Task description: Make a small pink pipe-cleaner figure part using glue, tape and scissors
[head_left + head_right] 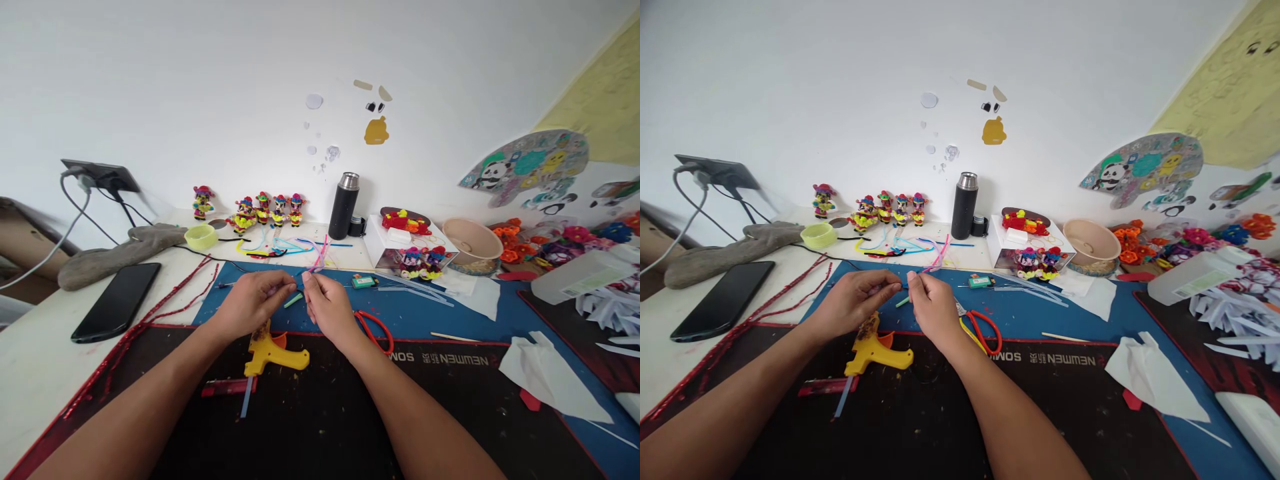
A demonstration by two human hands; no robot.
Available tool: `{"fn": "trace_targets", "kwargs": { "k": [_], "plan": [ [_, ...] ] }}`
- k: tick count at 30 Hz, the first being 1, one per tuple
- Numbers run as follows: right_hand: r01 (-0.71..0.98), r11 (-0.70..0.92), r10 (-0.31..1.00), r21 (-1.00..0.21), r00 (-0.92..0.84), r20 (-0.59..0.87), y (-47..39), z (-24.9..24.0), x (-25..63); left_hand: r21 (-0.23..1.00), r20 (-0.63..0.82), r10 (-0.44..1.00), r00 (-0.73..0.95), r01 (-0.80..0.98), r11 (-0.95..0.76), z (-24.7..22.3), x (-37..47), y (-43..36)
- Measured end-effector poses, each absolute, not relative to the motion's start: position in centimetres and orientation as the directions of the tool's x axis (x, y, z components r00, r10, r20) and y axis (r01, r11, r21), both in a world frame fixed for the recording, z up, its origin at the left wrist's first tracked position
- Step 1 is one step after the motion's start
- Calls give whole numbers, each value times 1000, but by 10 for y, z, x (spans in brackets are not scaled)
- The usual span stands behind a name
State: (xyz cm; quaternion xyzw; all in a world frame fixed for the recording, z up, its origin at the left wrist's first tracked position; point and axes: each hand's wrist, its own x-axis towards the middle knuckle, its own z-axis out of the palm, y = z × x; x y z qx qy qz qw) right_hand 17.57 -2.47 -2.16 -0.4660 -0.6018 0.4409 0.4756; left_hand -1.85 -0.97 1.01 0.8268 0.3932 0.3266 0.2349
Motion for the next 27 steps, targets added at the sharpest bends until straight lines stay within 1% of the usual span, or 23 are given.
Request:
{"fn": "trace_targets", "kwargs": {
  "k": [5, 12, 21, 24, 27],
  "plan": [
    [139, 168, 983, -976, -103, 154, -25, -19, 176, 714, 301, 836, 459, 473, -517, 6, -18, -6],
    [134, 162, 982, -978, -121, 147, -26, -20, 176, 674, 325, 821, 469, 494, -550, 12, -16, -10],
    [98, 143, 984, -985, -122, 131, -26, -19, 175, 730, 300, 846, 442, 465, -501, 10, -15, -9],
    [129, 144, 981, -981, -151, 124, -26, -20, 175, 737, 289, 844, 452, 457, -498, 11, -13, -10],
    [159, 156, 976, -975, -178, 127, -27, -21, 175, 717, 304, 830, 468, 461, -523, 12, -12, -11]
  ]
}}
